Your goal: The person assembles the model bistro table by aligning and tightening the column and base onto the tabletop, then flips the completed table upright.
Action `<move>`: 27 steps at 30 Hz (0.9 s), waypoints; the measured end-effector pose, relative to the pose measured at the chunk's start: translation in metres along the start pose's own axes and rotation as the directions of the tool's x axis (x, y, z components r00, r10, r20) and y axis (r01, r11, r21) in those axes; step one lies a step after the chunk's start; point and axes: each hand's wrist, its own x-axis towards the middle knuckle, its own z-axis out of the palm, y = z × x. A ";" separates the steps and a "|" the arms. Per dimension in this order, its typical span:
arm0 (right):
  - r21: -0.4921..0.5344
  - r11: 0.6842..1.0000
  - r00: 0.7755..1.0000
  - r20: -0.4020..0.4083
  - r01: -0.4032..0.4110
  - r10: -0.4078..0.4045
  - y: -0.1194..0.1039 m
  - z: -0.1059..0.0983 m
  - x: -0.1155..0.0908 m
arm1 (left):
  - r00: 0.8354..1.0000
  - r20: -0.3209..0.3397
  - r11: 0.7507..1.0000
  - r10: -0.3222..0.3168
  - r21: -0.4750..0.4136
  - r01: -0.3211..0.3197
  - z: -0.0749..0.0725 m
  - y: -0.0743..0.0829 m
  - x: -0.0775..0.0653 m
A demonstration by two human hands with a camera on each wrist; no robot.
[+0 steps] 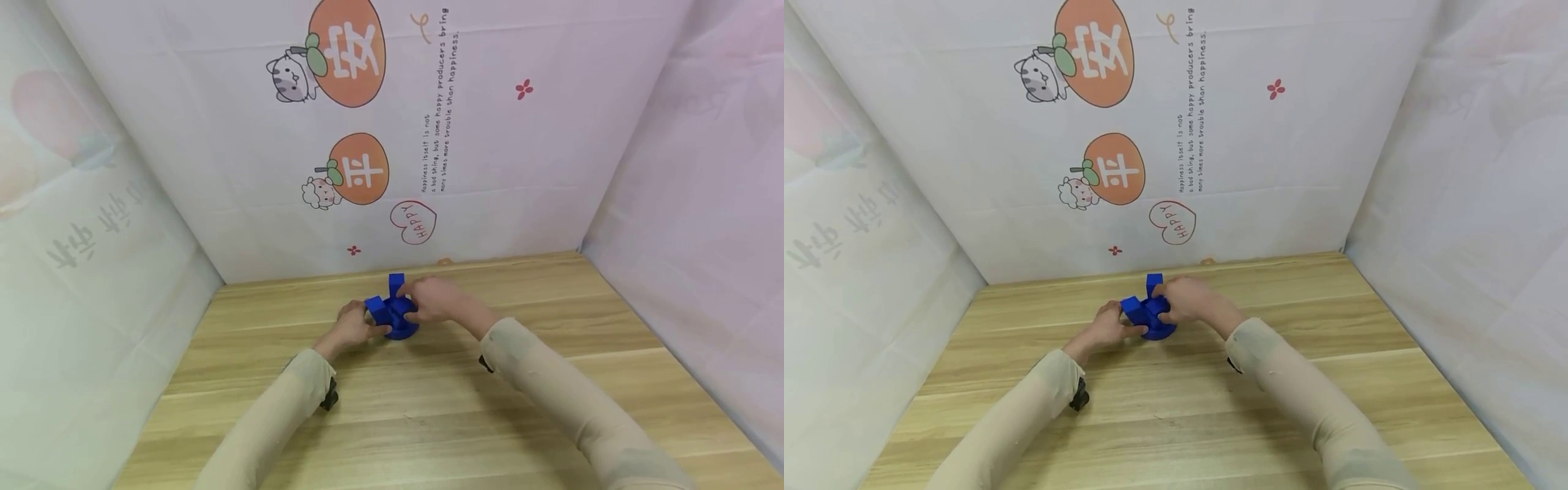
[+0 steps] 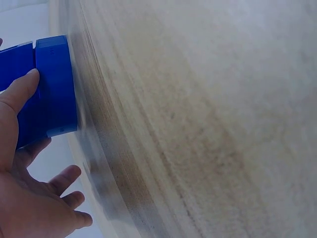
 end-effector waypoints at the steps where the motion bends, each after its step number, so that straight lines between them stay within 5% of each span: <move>1: -0.003 1.000 1.000 -0.009 -0.006 0.006 0.001 0.001 0.001 | 1.000 -0.001 1.000 0.004 0.000 -0.004 0.000 0.000 0.000; 7: -0.015 0.995 0.994 -0.047 -0.097 0.096 0.003 0.008 0.004 | 1.000 -0.005 1.000 0.014 -0.004 -0.014 0.001 0.000 -0.001; 16: 0.032 0.998 0.998 -0.041 -0.045 0.046 0.003 0.011 0.005 | 1.000 0.001 1.000 0.022 0.019 -0.022 0.001 0.000 0.001; 27: 0.009 0.991 0.989 -0.062 -0.134 0.135 0.008 0.010 0.005 | 1.000 0.006 1.000 0.022 0.015 -0.022 0.000 0.000 0.001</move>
